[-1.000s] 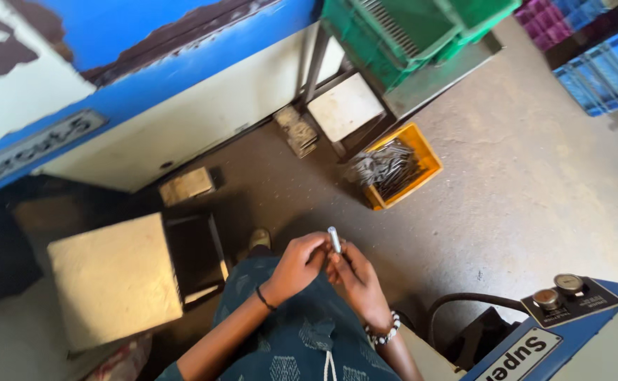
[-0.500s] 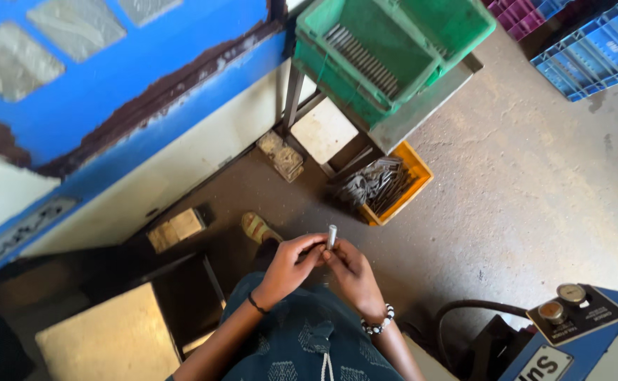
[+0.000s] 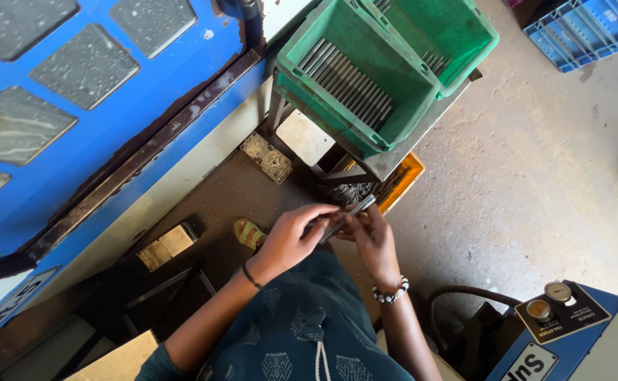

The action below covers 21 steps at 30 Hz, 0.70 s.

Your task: The person repeatedly inserts metal rods into a machine, closes the door, and operates the controls to process them. They then remove the rods, measure them with a caliper, and return them to a green bin or reinsert them into the machine.

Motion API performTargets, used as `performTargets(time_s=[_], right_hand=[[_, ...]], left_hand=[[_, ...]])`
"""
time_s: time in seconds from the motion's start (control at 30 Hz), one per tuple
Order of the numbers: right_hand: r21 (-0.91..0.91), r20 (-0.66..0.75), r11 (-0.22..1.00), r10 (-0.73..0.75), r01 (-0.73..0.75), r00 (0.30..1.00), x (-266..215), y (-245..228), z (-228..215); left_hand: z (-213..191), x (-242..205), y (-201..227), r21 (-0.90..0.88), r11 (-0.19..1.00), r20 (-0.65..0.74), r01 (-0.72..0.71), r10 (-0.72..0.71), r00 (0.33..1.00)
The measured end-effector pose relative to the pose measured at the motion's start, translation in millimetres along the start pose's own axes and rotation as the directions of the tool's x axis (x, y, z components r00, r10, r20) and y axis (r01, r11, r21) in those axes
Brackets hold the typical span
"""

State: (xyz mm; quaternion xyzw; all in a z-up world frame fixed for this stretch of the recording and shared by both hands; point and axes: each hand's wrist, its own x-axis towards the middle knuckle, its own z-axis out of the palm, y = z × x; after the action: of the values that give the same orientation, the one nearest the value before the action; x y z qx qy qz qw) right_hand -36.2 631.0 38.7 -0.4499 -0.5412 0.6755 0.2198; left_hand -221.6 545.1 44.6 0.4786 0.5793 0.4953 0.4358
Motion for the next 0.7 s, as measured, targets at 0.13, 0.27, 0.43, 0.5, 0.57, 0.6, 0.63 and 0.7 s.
performTargets(time_s=[0.13, 0.27, 0.43, 0.5, 0.57, 0.6, 0.63, 0.7], right_hand=[[-0.121, -0.008, 0.989, -0.089, 0.087, 0.996, 44, -18, -26], [-0.282, 0.037, 0.921, -0.268, 0.268, 0.963, 113, -39, -62], [-0.531, 0.030, 0.788, -0.351, 0.312, 0.936, 230, -60, -113], [-0.548, 0.046, 0.781, -0.329, 0.299, 0.943, 274, -55, -130], [-0.546, 0.119, 0.807, -0.192, 0.225, 0.974, 309, -46, -145], [-0.549, 0.157, 0.814, -0.119, 0.187, 0.980, 319, -40, -152], [-0.567, 0.208, 0.814, -0.003, 0.123, 0.978, 331, -34, -157], [-0.613, 0.300, 0.790, 0.215, 0.015, 0.929, 350, -24, -164]], left_hand=[[3, 8, -11, -0.114, 0.991, -0.063, 0.074, -0.082, 0.995], [13, 14, -19, -0.194, 0.963, -0.106, 0.188, -0.211, 0.972], [24, 48, -14, -0.172, 0.950, -0.291, 0.259, -0.301, 0.908], [26, 59, -10, -0.137, 0.929, -0.359, 0.344, -0.371, 0.857], [26, 65, -8, -0.123, 0.885, -0.412, 0.450, -0.458, 0.788], [27, 67, -7, -0.172, 0.891, -0.447, 0.420, -0.451, 0.773], [27, 69, -8, -0.207, 0.904, -0.487, 0.375, -0.427, 0.762], [29, 72, -6, -0.242, 0.913, -0.554, 0.329, -0.408, 0.725]])
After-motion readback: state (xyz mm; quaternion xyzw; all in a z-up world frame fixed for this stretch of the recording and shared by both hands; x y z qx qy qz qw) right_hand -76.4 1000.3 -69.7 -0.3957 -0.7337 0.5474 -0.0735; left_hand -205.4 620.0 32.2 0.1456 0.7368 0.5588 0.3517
